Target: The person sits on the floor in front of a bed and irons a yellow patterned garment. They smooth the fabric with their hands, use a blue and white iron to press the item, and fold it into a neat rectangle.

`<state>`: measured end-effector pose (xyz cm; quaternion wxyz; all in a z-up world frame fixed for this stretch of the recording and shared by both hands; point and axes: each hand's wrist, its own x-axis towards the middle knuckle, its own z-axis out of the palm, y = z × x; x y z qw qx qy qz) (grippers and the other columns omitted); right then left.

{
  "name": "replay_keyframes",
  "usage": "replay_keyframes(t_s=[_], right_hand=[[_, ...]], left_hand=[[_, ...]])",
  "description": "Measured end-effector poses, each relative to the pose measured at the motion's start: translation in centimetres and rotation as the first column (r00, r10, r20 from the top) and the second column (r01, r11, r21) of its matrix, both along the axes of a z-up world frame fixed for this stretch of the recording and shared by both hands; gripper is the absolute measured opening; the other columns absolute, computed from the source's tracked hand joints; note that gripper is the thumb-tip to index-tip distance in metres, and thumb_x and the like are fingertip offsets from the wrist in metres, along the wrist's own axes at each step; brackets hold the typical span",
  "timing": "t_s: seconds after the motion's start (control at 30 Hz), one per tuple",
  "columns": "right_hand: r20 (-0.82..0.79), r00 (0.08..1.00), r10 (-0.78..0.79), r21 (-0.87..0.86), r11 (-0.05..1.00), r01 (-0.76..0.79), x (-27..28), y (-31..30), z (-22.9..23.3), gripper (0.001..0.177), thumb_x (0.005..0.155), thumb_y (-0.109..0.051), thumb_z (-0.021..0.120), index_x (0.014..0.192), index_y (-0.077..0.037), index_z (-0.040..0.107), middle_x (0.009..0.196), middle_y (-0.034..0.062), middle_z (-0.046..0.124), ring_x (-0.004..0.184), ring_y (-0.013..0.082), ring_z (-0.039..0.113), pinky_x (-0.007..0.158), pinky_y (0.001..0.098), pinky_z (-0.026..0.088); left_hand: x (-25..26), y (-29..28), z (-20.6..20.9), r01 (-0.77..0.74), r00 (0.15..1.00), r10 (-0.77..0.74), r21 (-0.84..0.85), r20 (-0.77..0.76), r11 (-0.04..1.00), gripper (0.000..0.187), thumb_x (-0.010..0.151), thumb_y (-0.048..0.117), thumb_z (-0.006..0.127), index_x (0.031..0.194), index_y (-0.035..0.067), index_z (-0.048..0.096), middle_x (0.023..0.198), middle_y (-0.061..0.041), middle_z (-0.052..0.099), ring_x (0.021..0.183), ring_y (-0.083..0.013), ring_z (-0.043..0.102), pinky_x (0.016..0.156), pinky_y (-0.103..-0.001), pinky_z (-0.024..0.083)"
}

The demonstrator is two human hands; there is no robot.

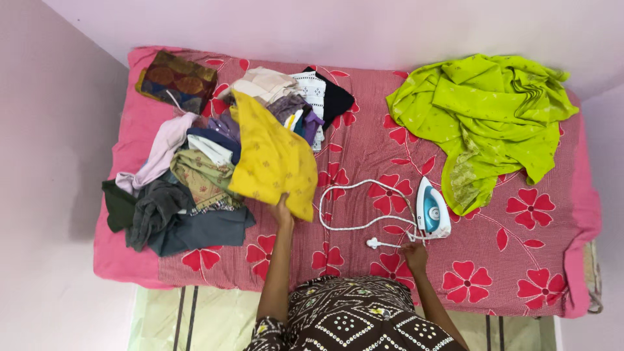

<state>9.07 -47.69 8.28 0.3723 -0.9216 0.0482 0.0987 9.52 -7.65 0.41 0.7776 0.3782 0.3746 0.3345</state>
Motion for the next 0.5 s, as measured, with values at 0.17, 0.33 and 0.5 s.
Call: replay_keyframes(t_s=[0.17, 0.33, 0.5], right_hand=[[-0.042, 0.994, 0.106, 0.112, 0.989, -0.1, 0.8, -0.4, -1.4, 0.019, 0.085, -0.024, 0.071, 0.091, -0.008, 0.08, 0.074, 0.0111, 0.076, 0.067, 0.0244, 0.073, 0.065, 0.0386, 0.054], [-0.026, 0.95, 0.313, 0.034, 0.95, -0.312, 0.2, -1.5, -3.5, 0.019, 0.082, -0.019, 0.07, 0.093, -0.009, 0.081, 0.076, 0.0109, 0.075, 0.068, 0.0223, 0.072, 0.065, 0.0378, 0.054], [-0.05, 0.93, 0.363, 0.058, 0.931, -0.361, 0.5, -3.0, -5.5, 0.018, 0.083, -0.016, 0.07, 0.094, -0.007, 0.081, 0.083, 0.0121, 0.077, 0.075, 0.0206, 0.073, 0.069, 0.0345, 0.056]], left_hand=[[-13.9, -2.1, 1.0, -0.056, 0.989, 0.11, -0.436, 0.098, 0.898, 0.043, 0.082, -0.004, 0.066, 0.124, -0.006, 0.06, 0.117, -0.018, 0.066, 0.108, -0.035, 0.066, 0.093, -0.045, 0.059], [-25.2, -0.7, 4.6, -0.22, 0.966, 0.251, -0.325, 0.055, 0.92, 0.052, 0.078, -0.004, 0.059, 0.13, -0.002, 0.055, 0.121, -0.018, 0.065, 0.109, -0.0358, 0.067, 0.09, -0.047, 0.06], [-30.9, 4.0, 14.6, -0.363, 0.92, 0.35, 0.048, 0.175, 0.931, 0.067, 0.074, -0.012, 0.056, 0.14, -0.004, 0.048, 0.128, -0.02, 0.063, 0.117, -0.034, 0.068, 0.098, -0.046, 0.062]])
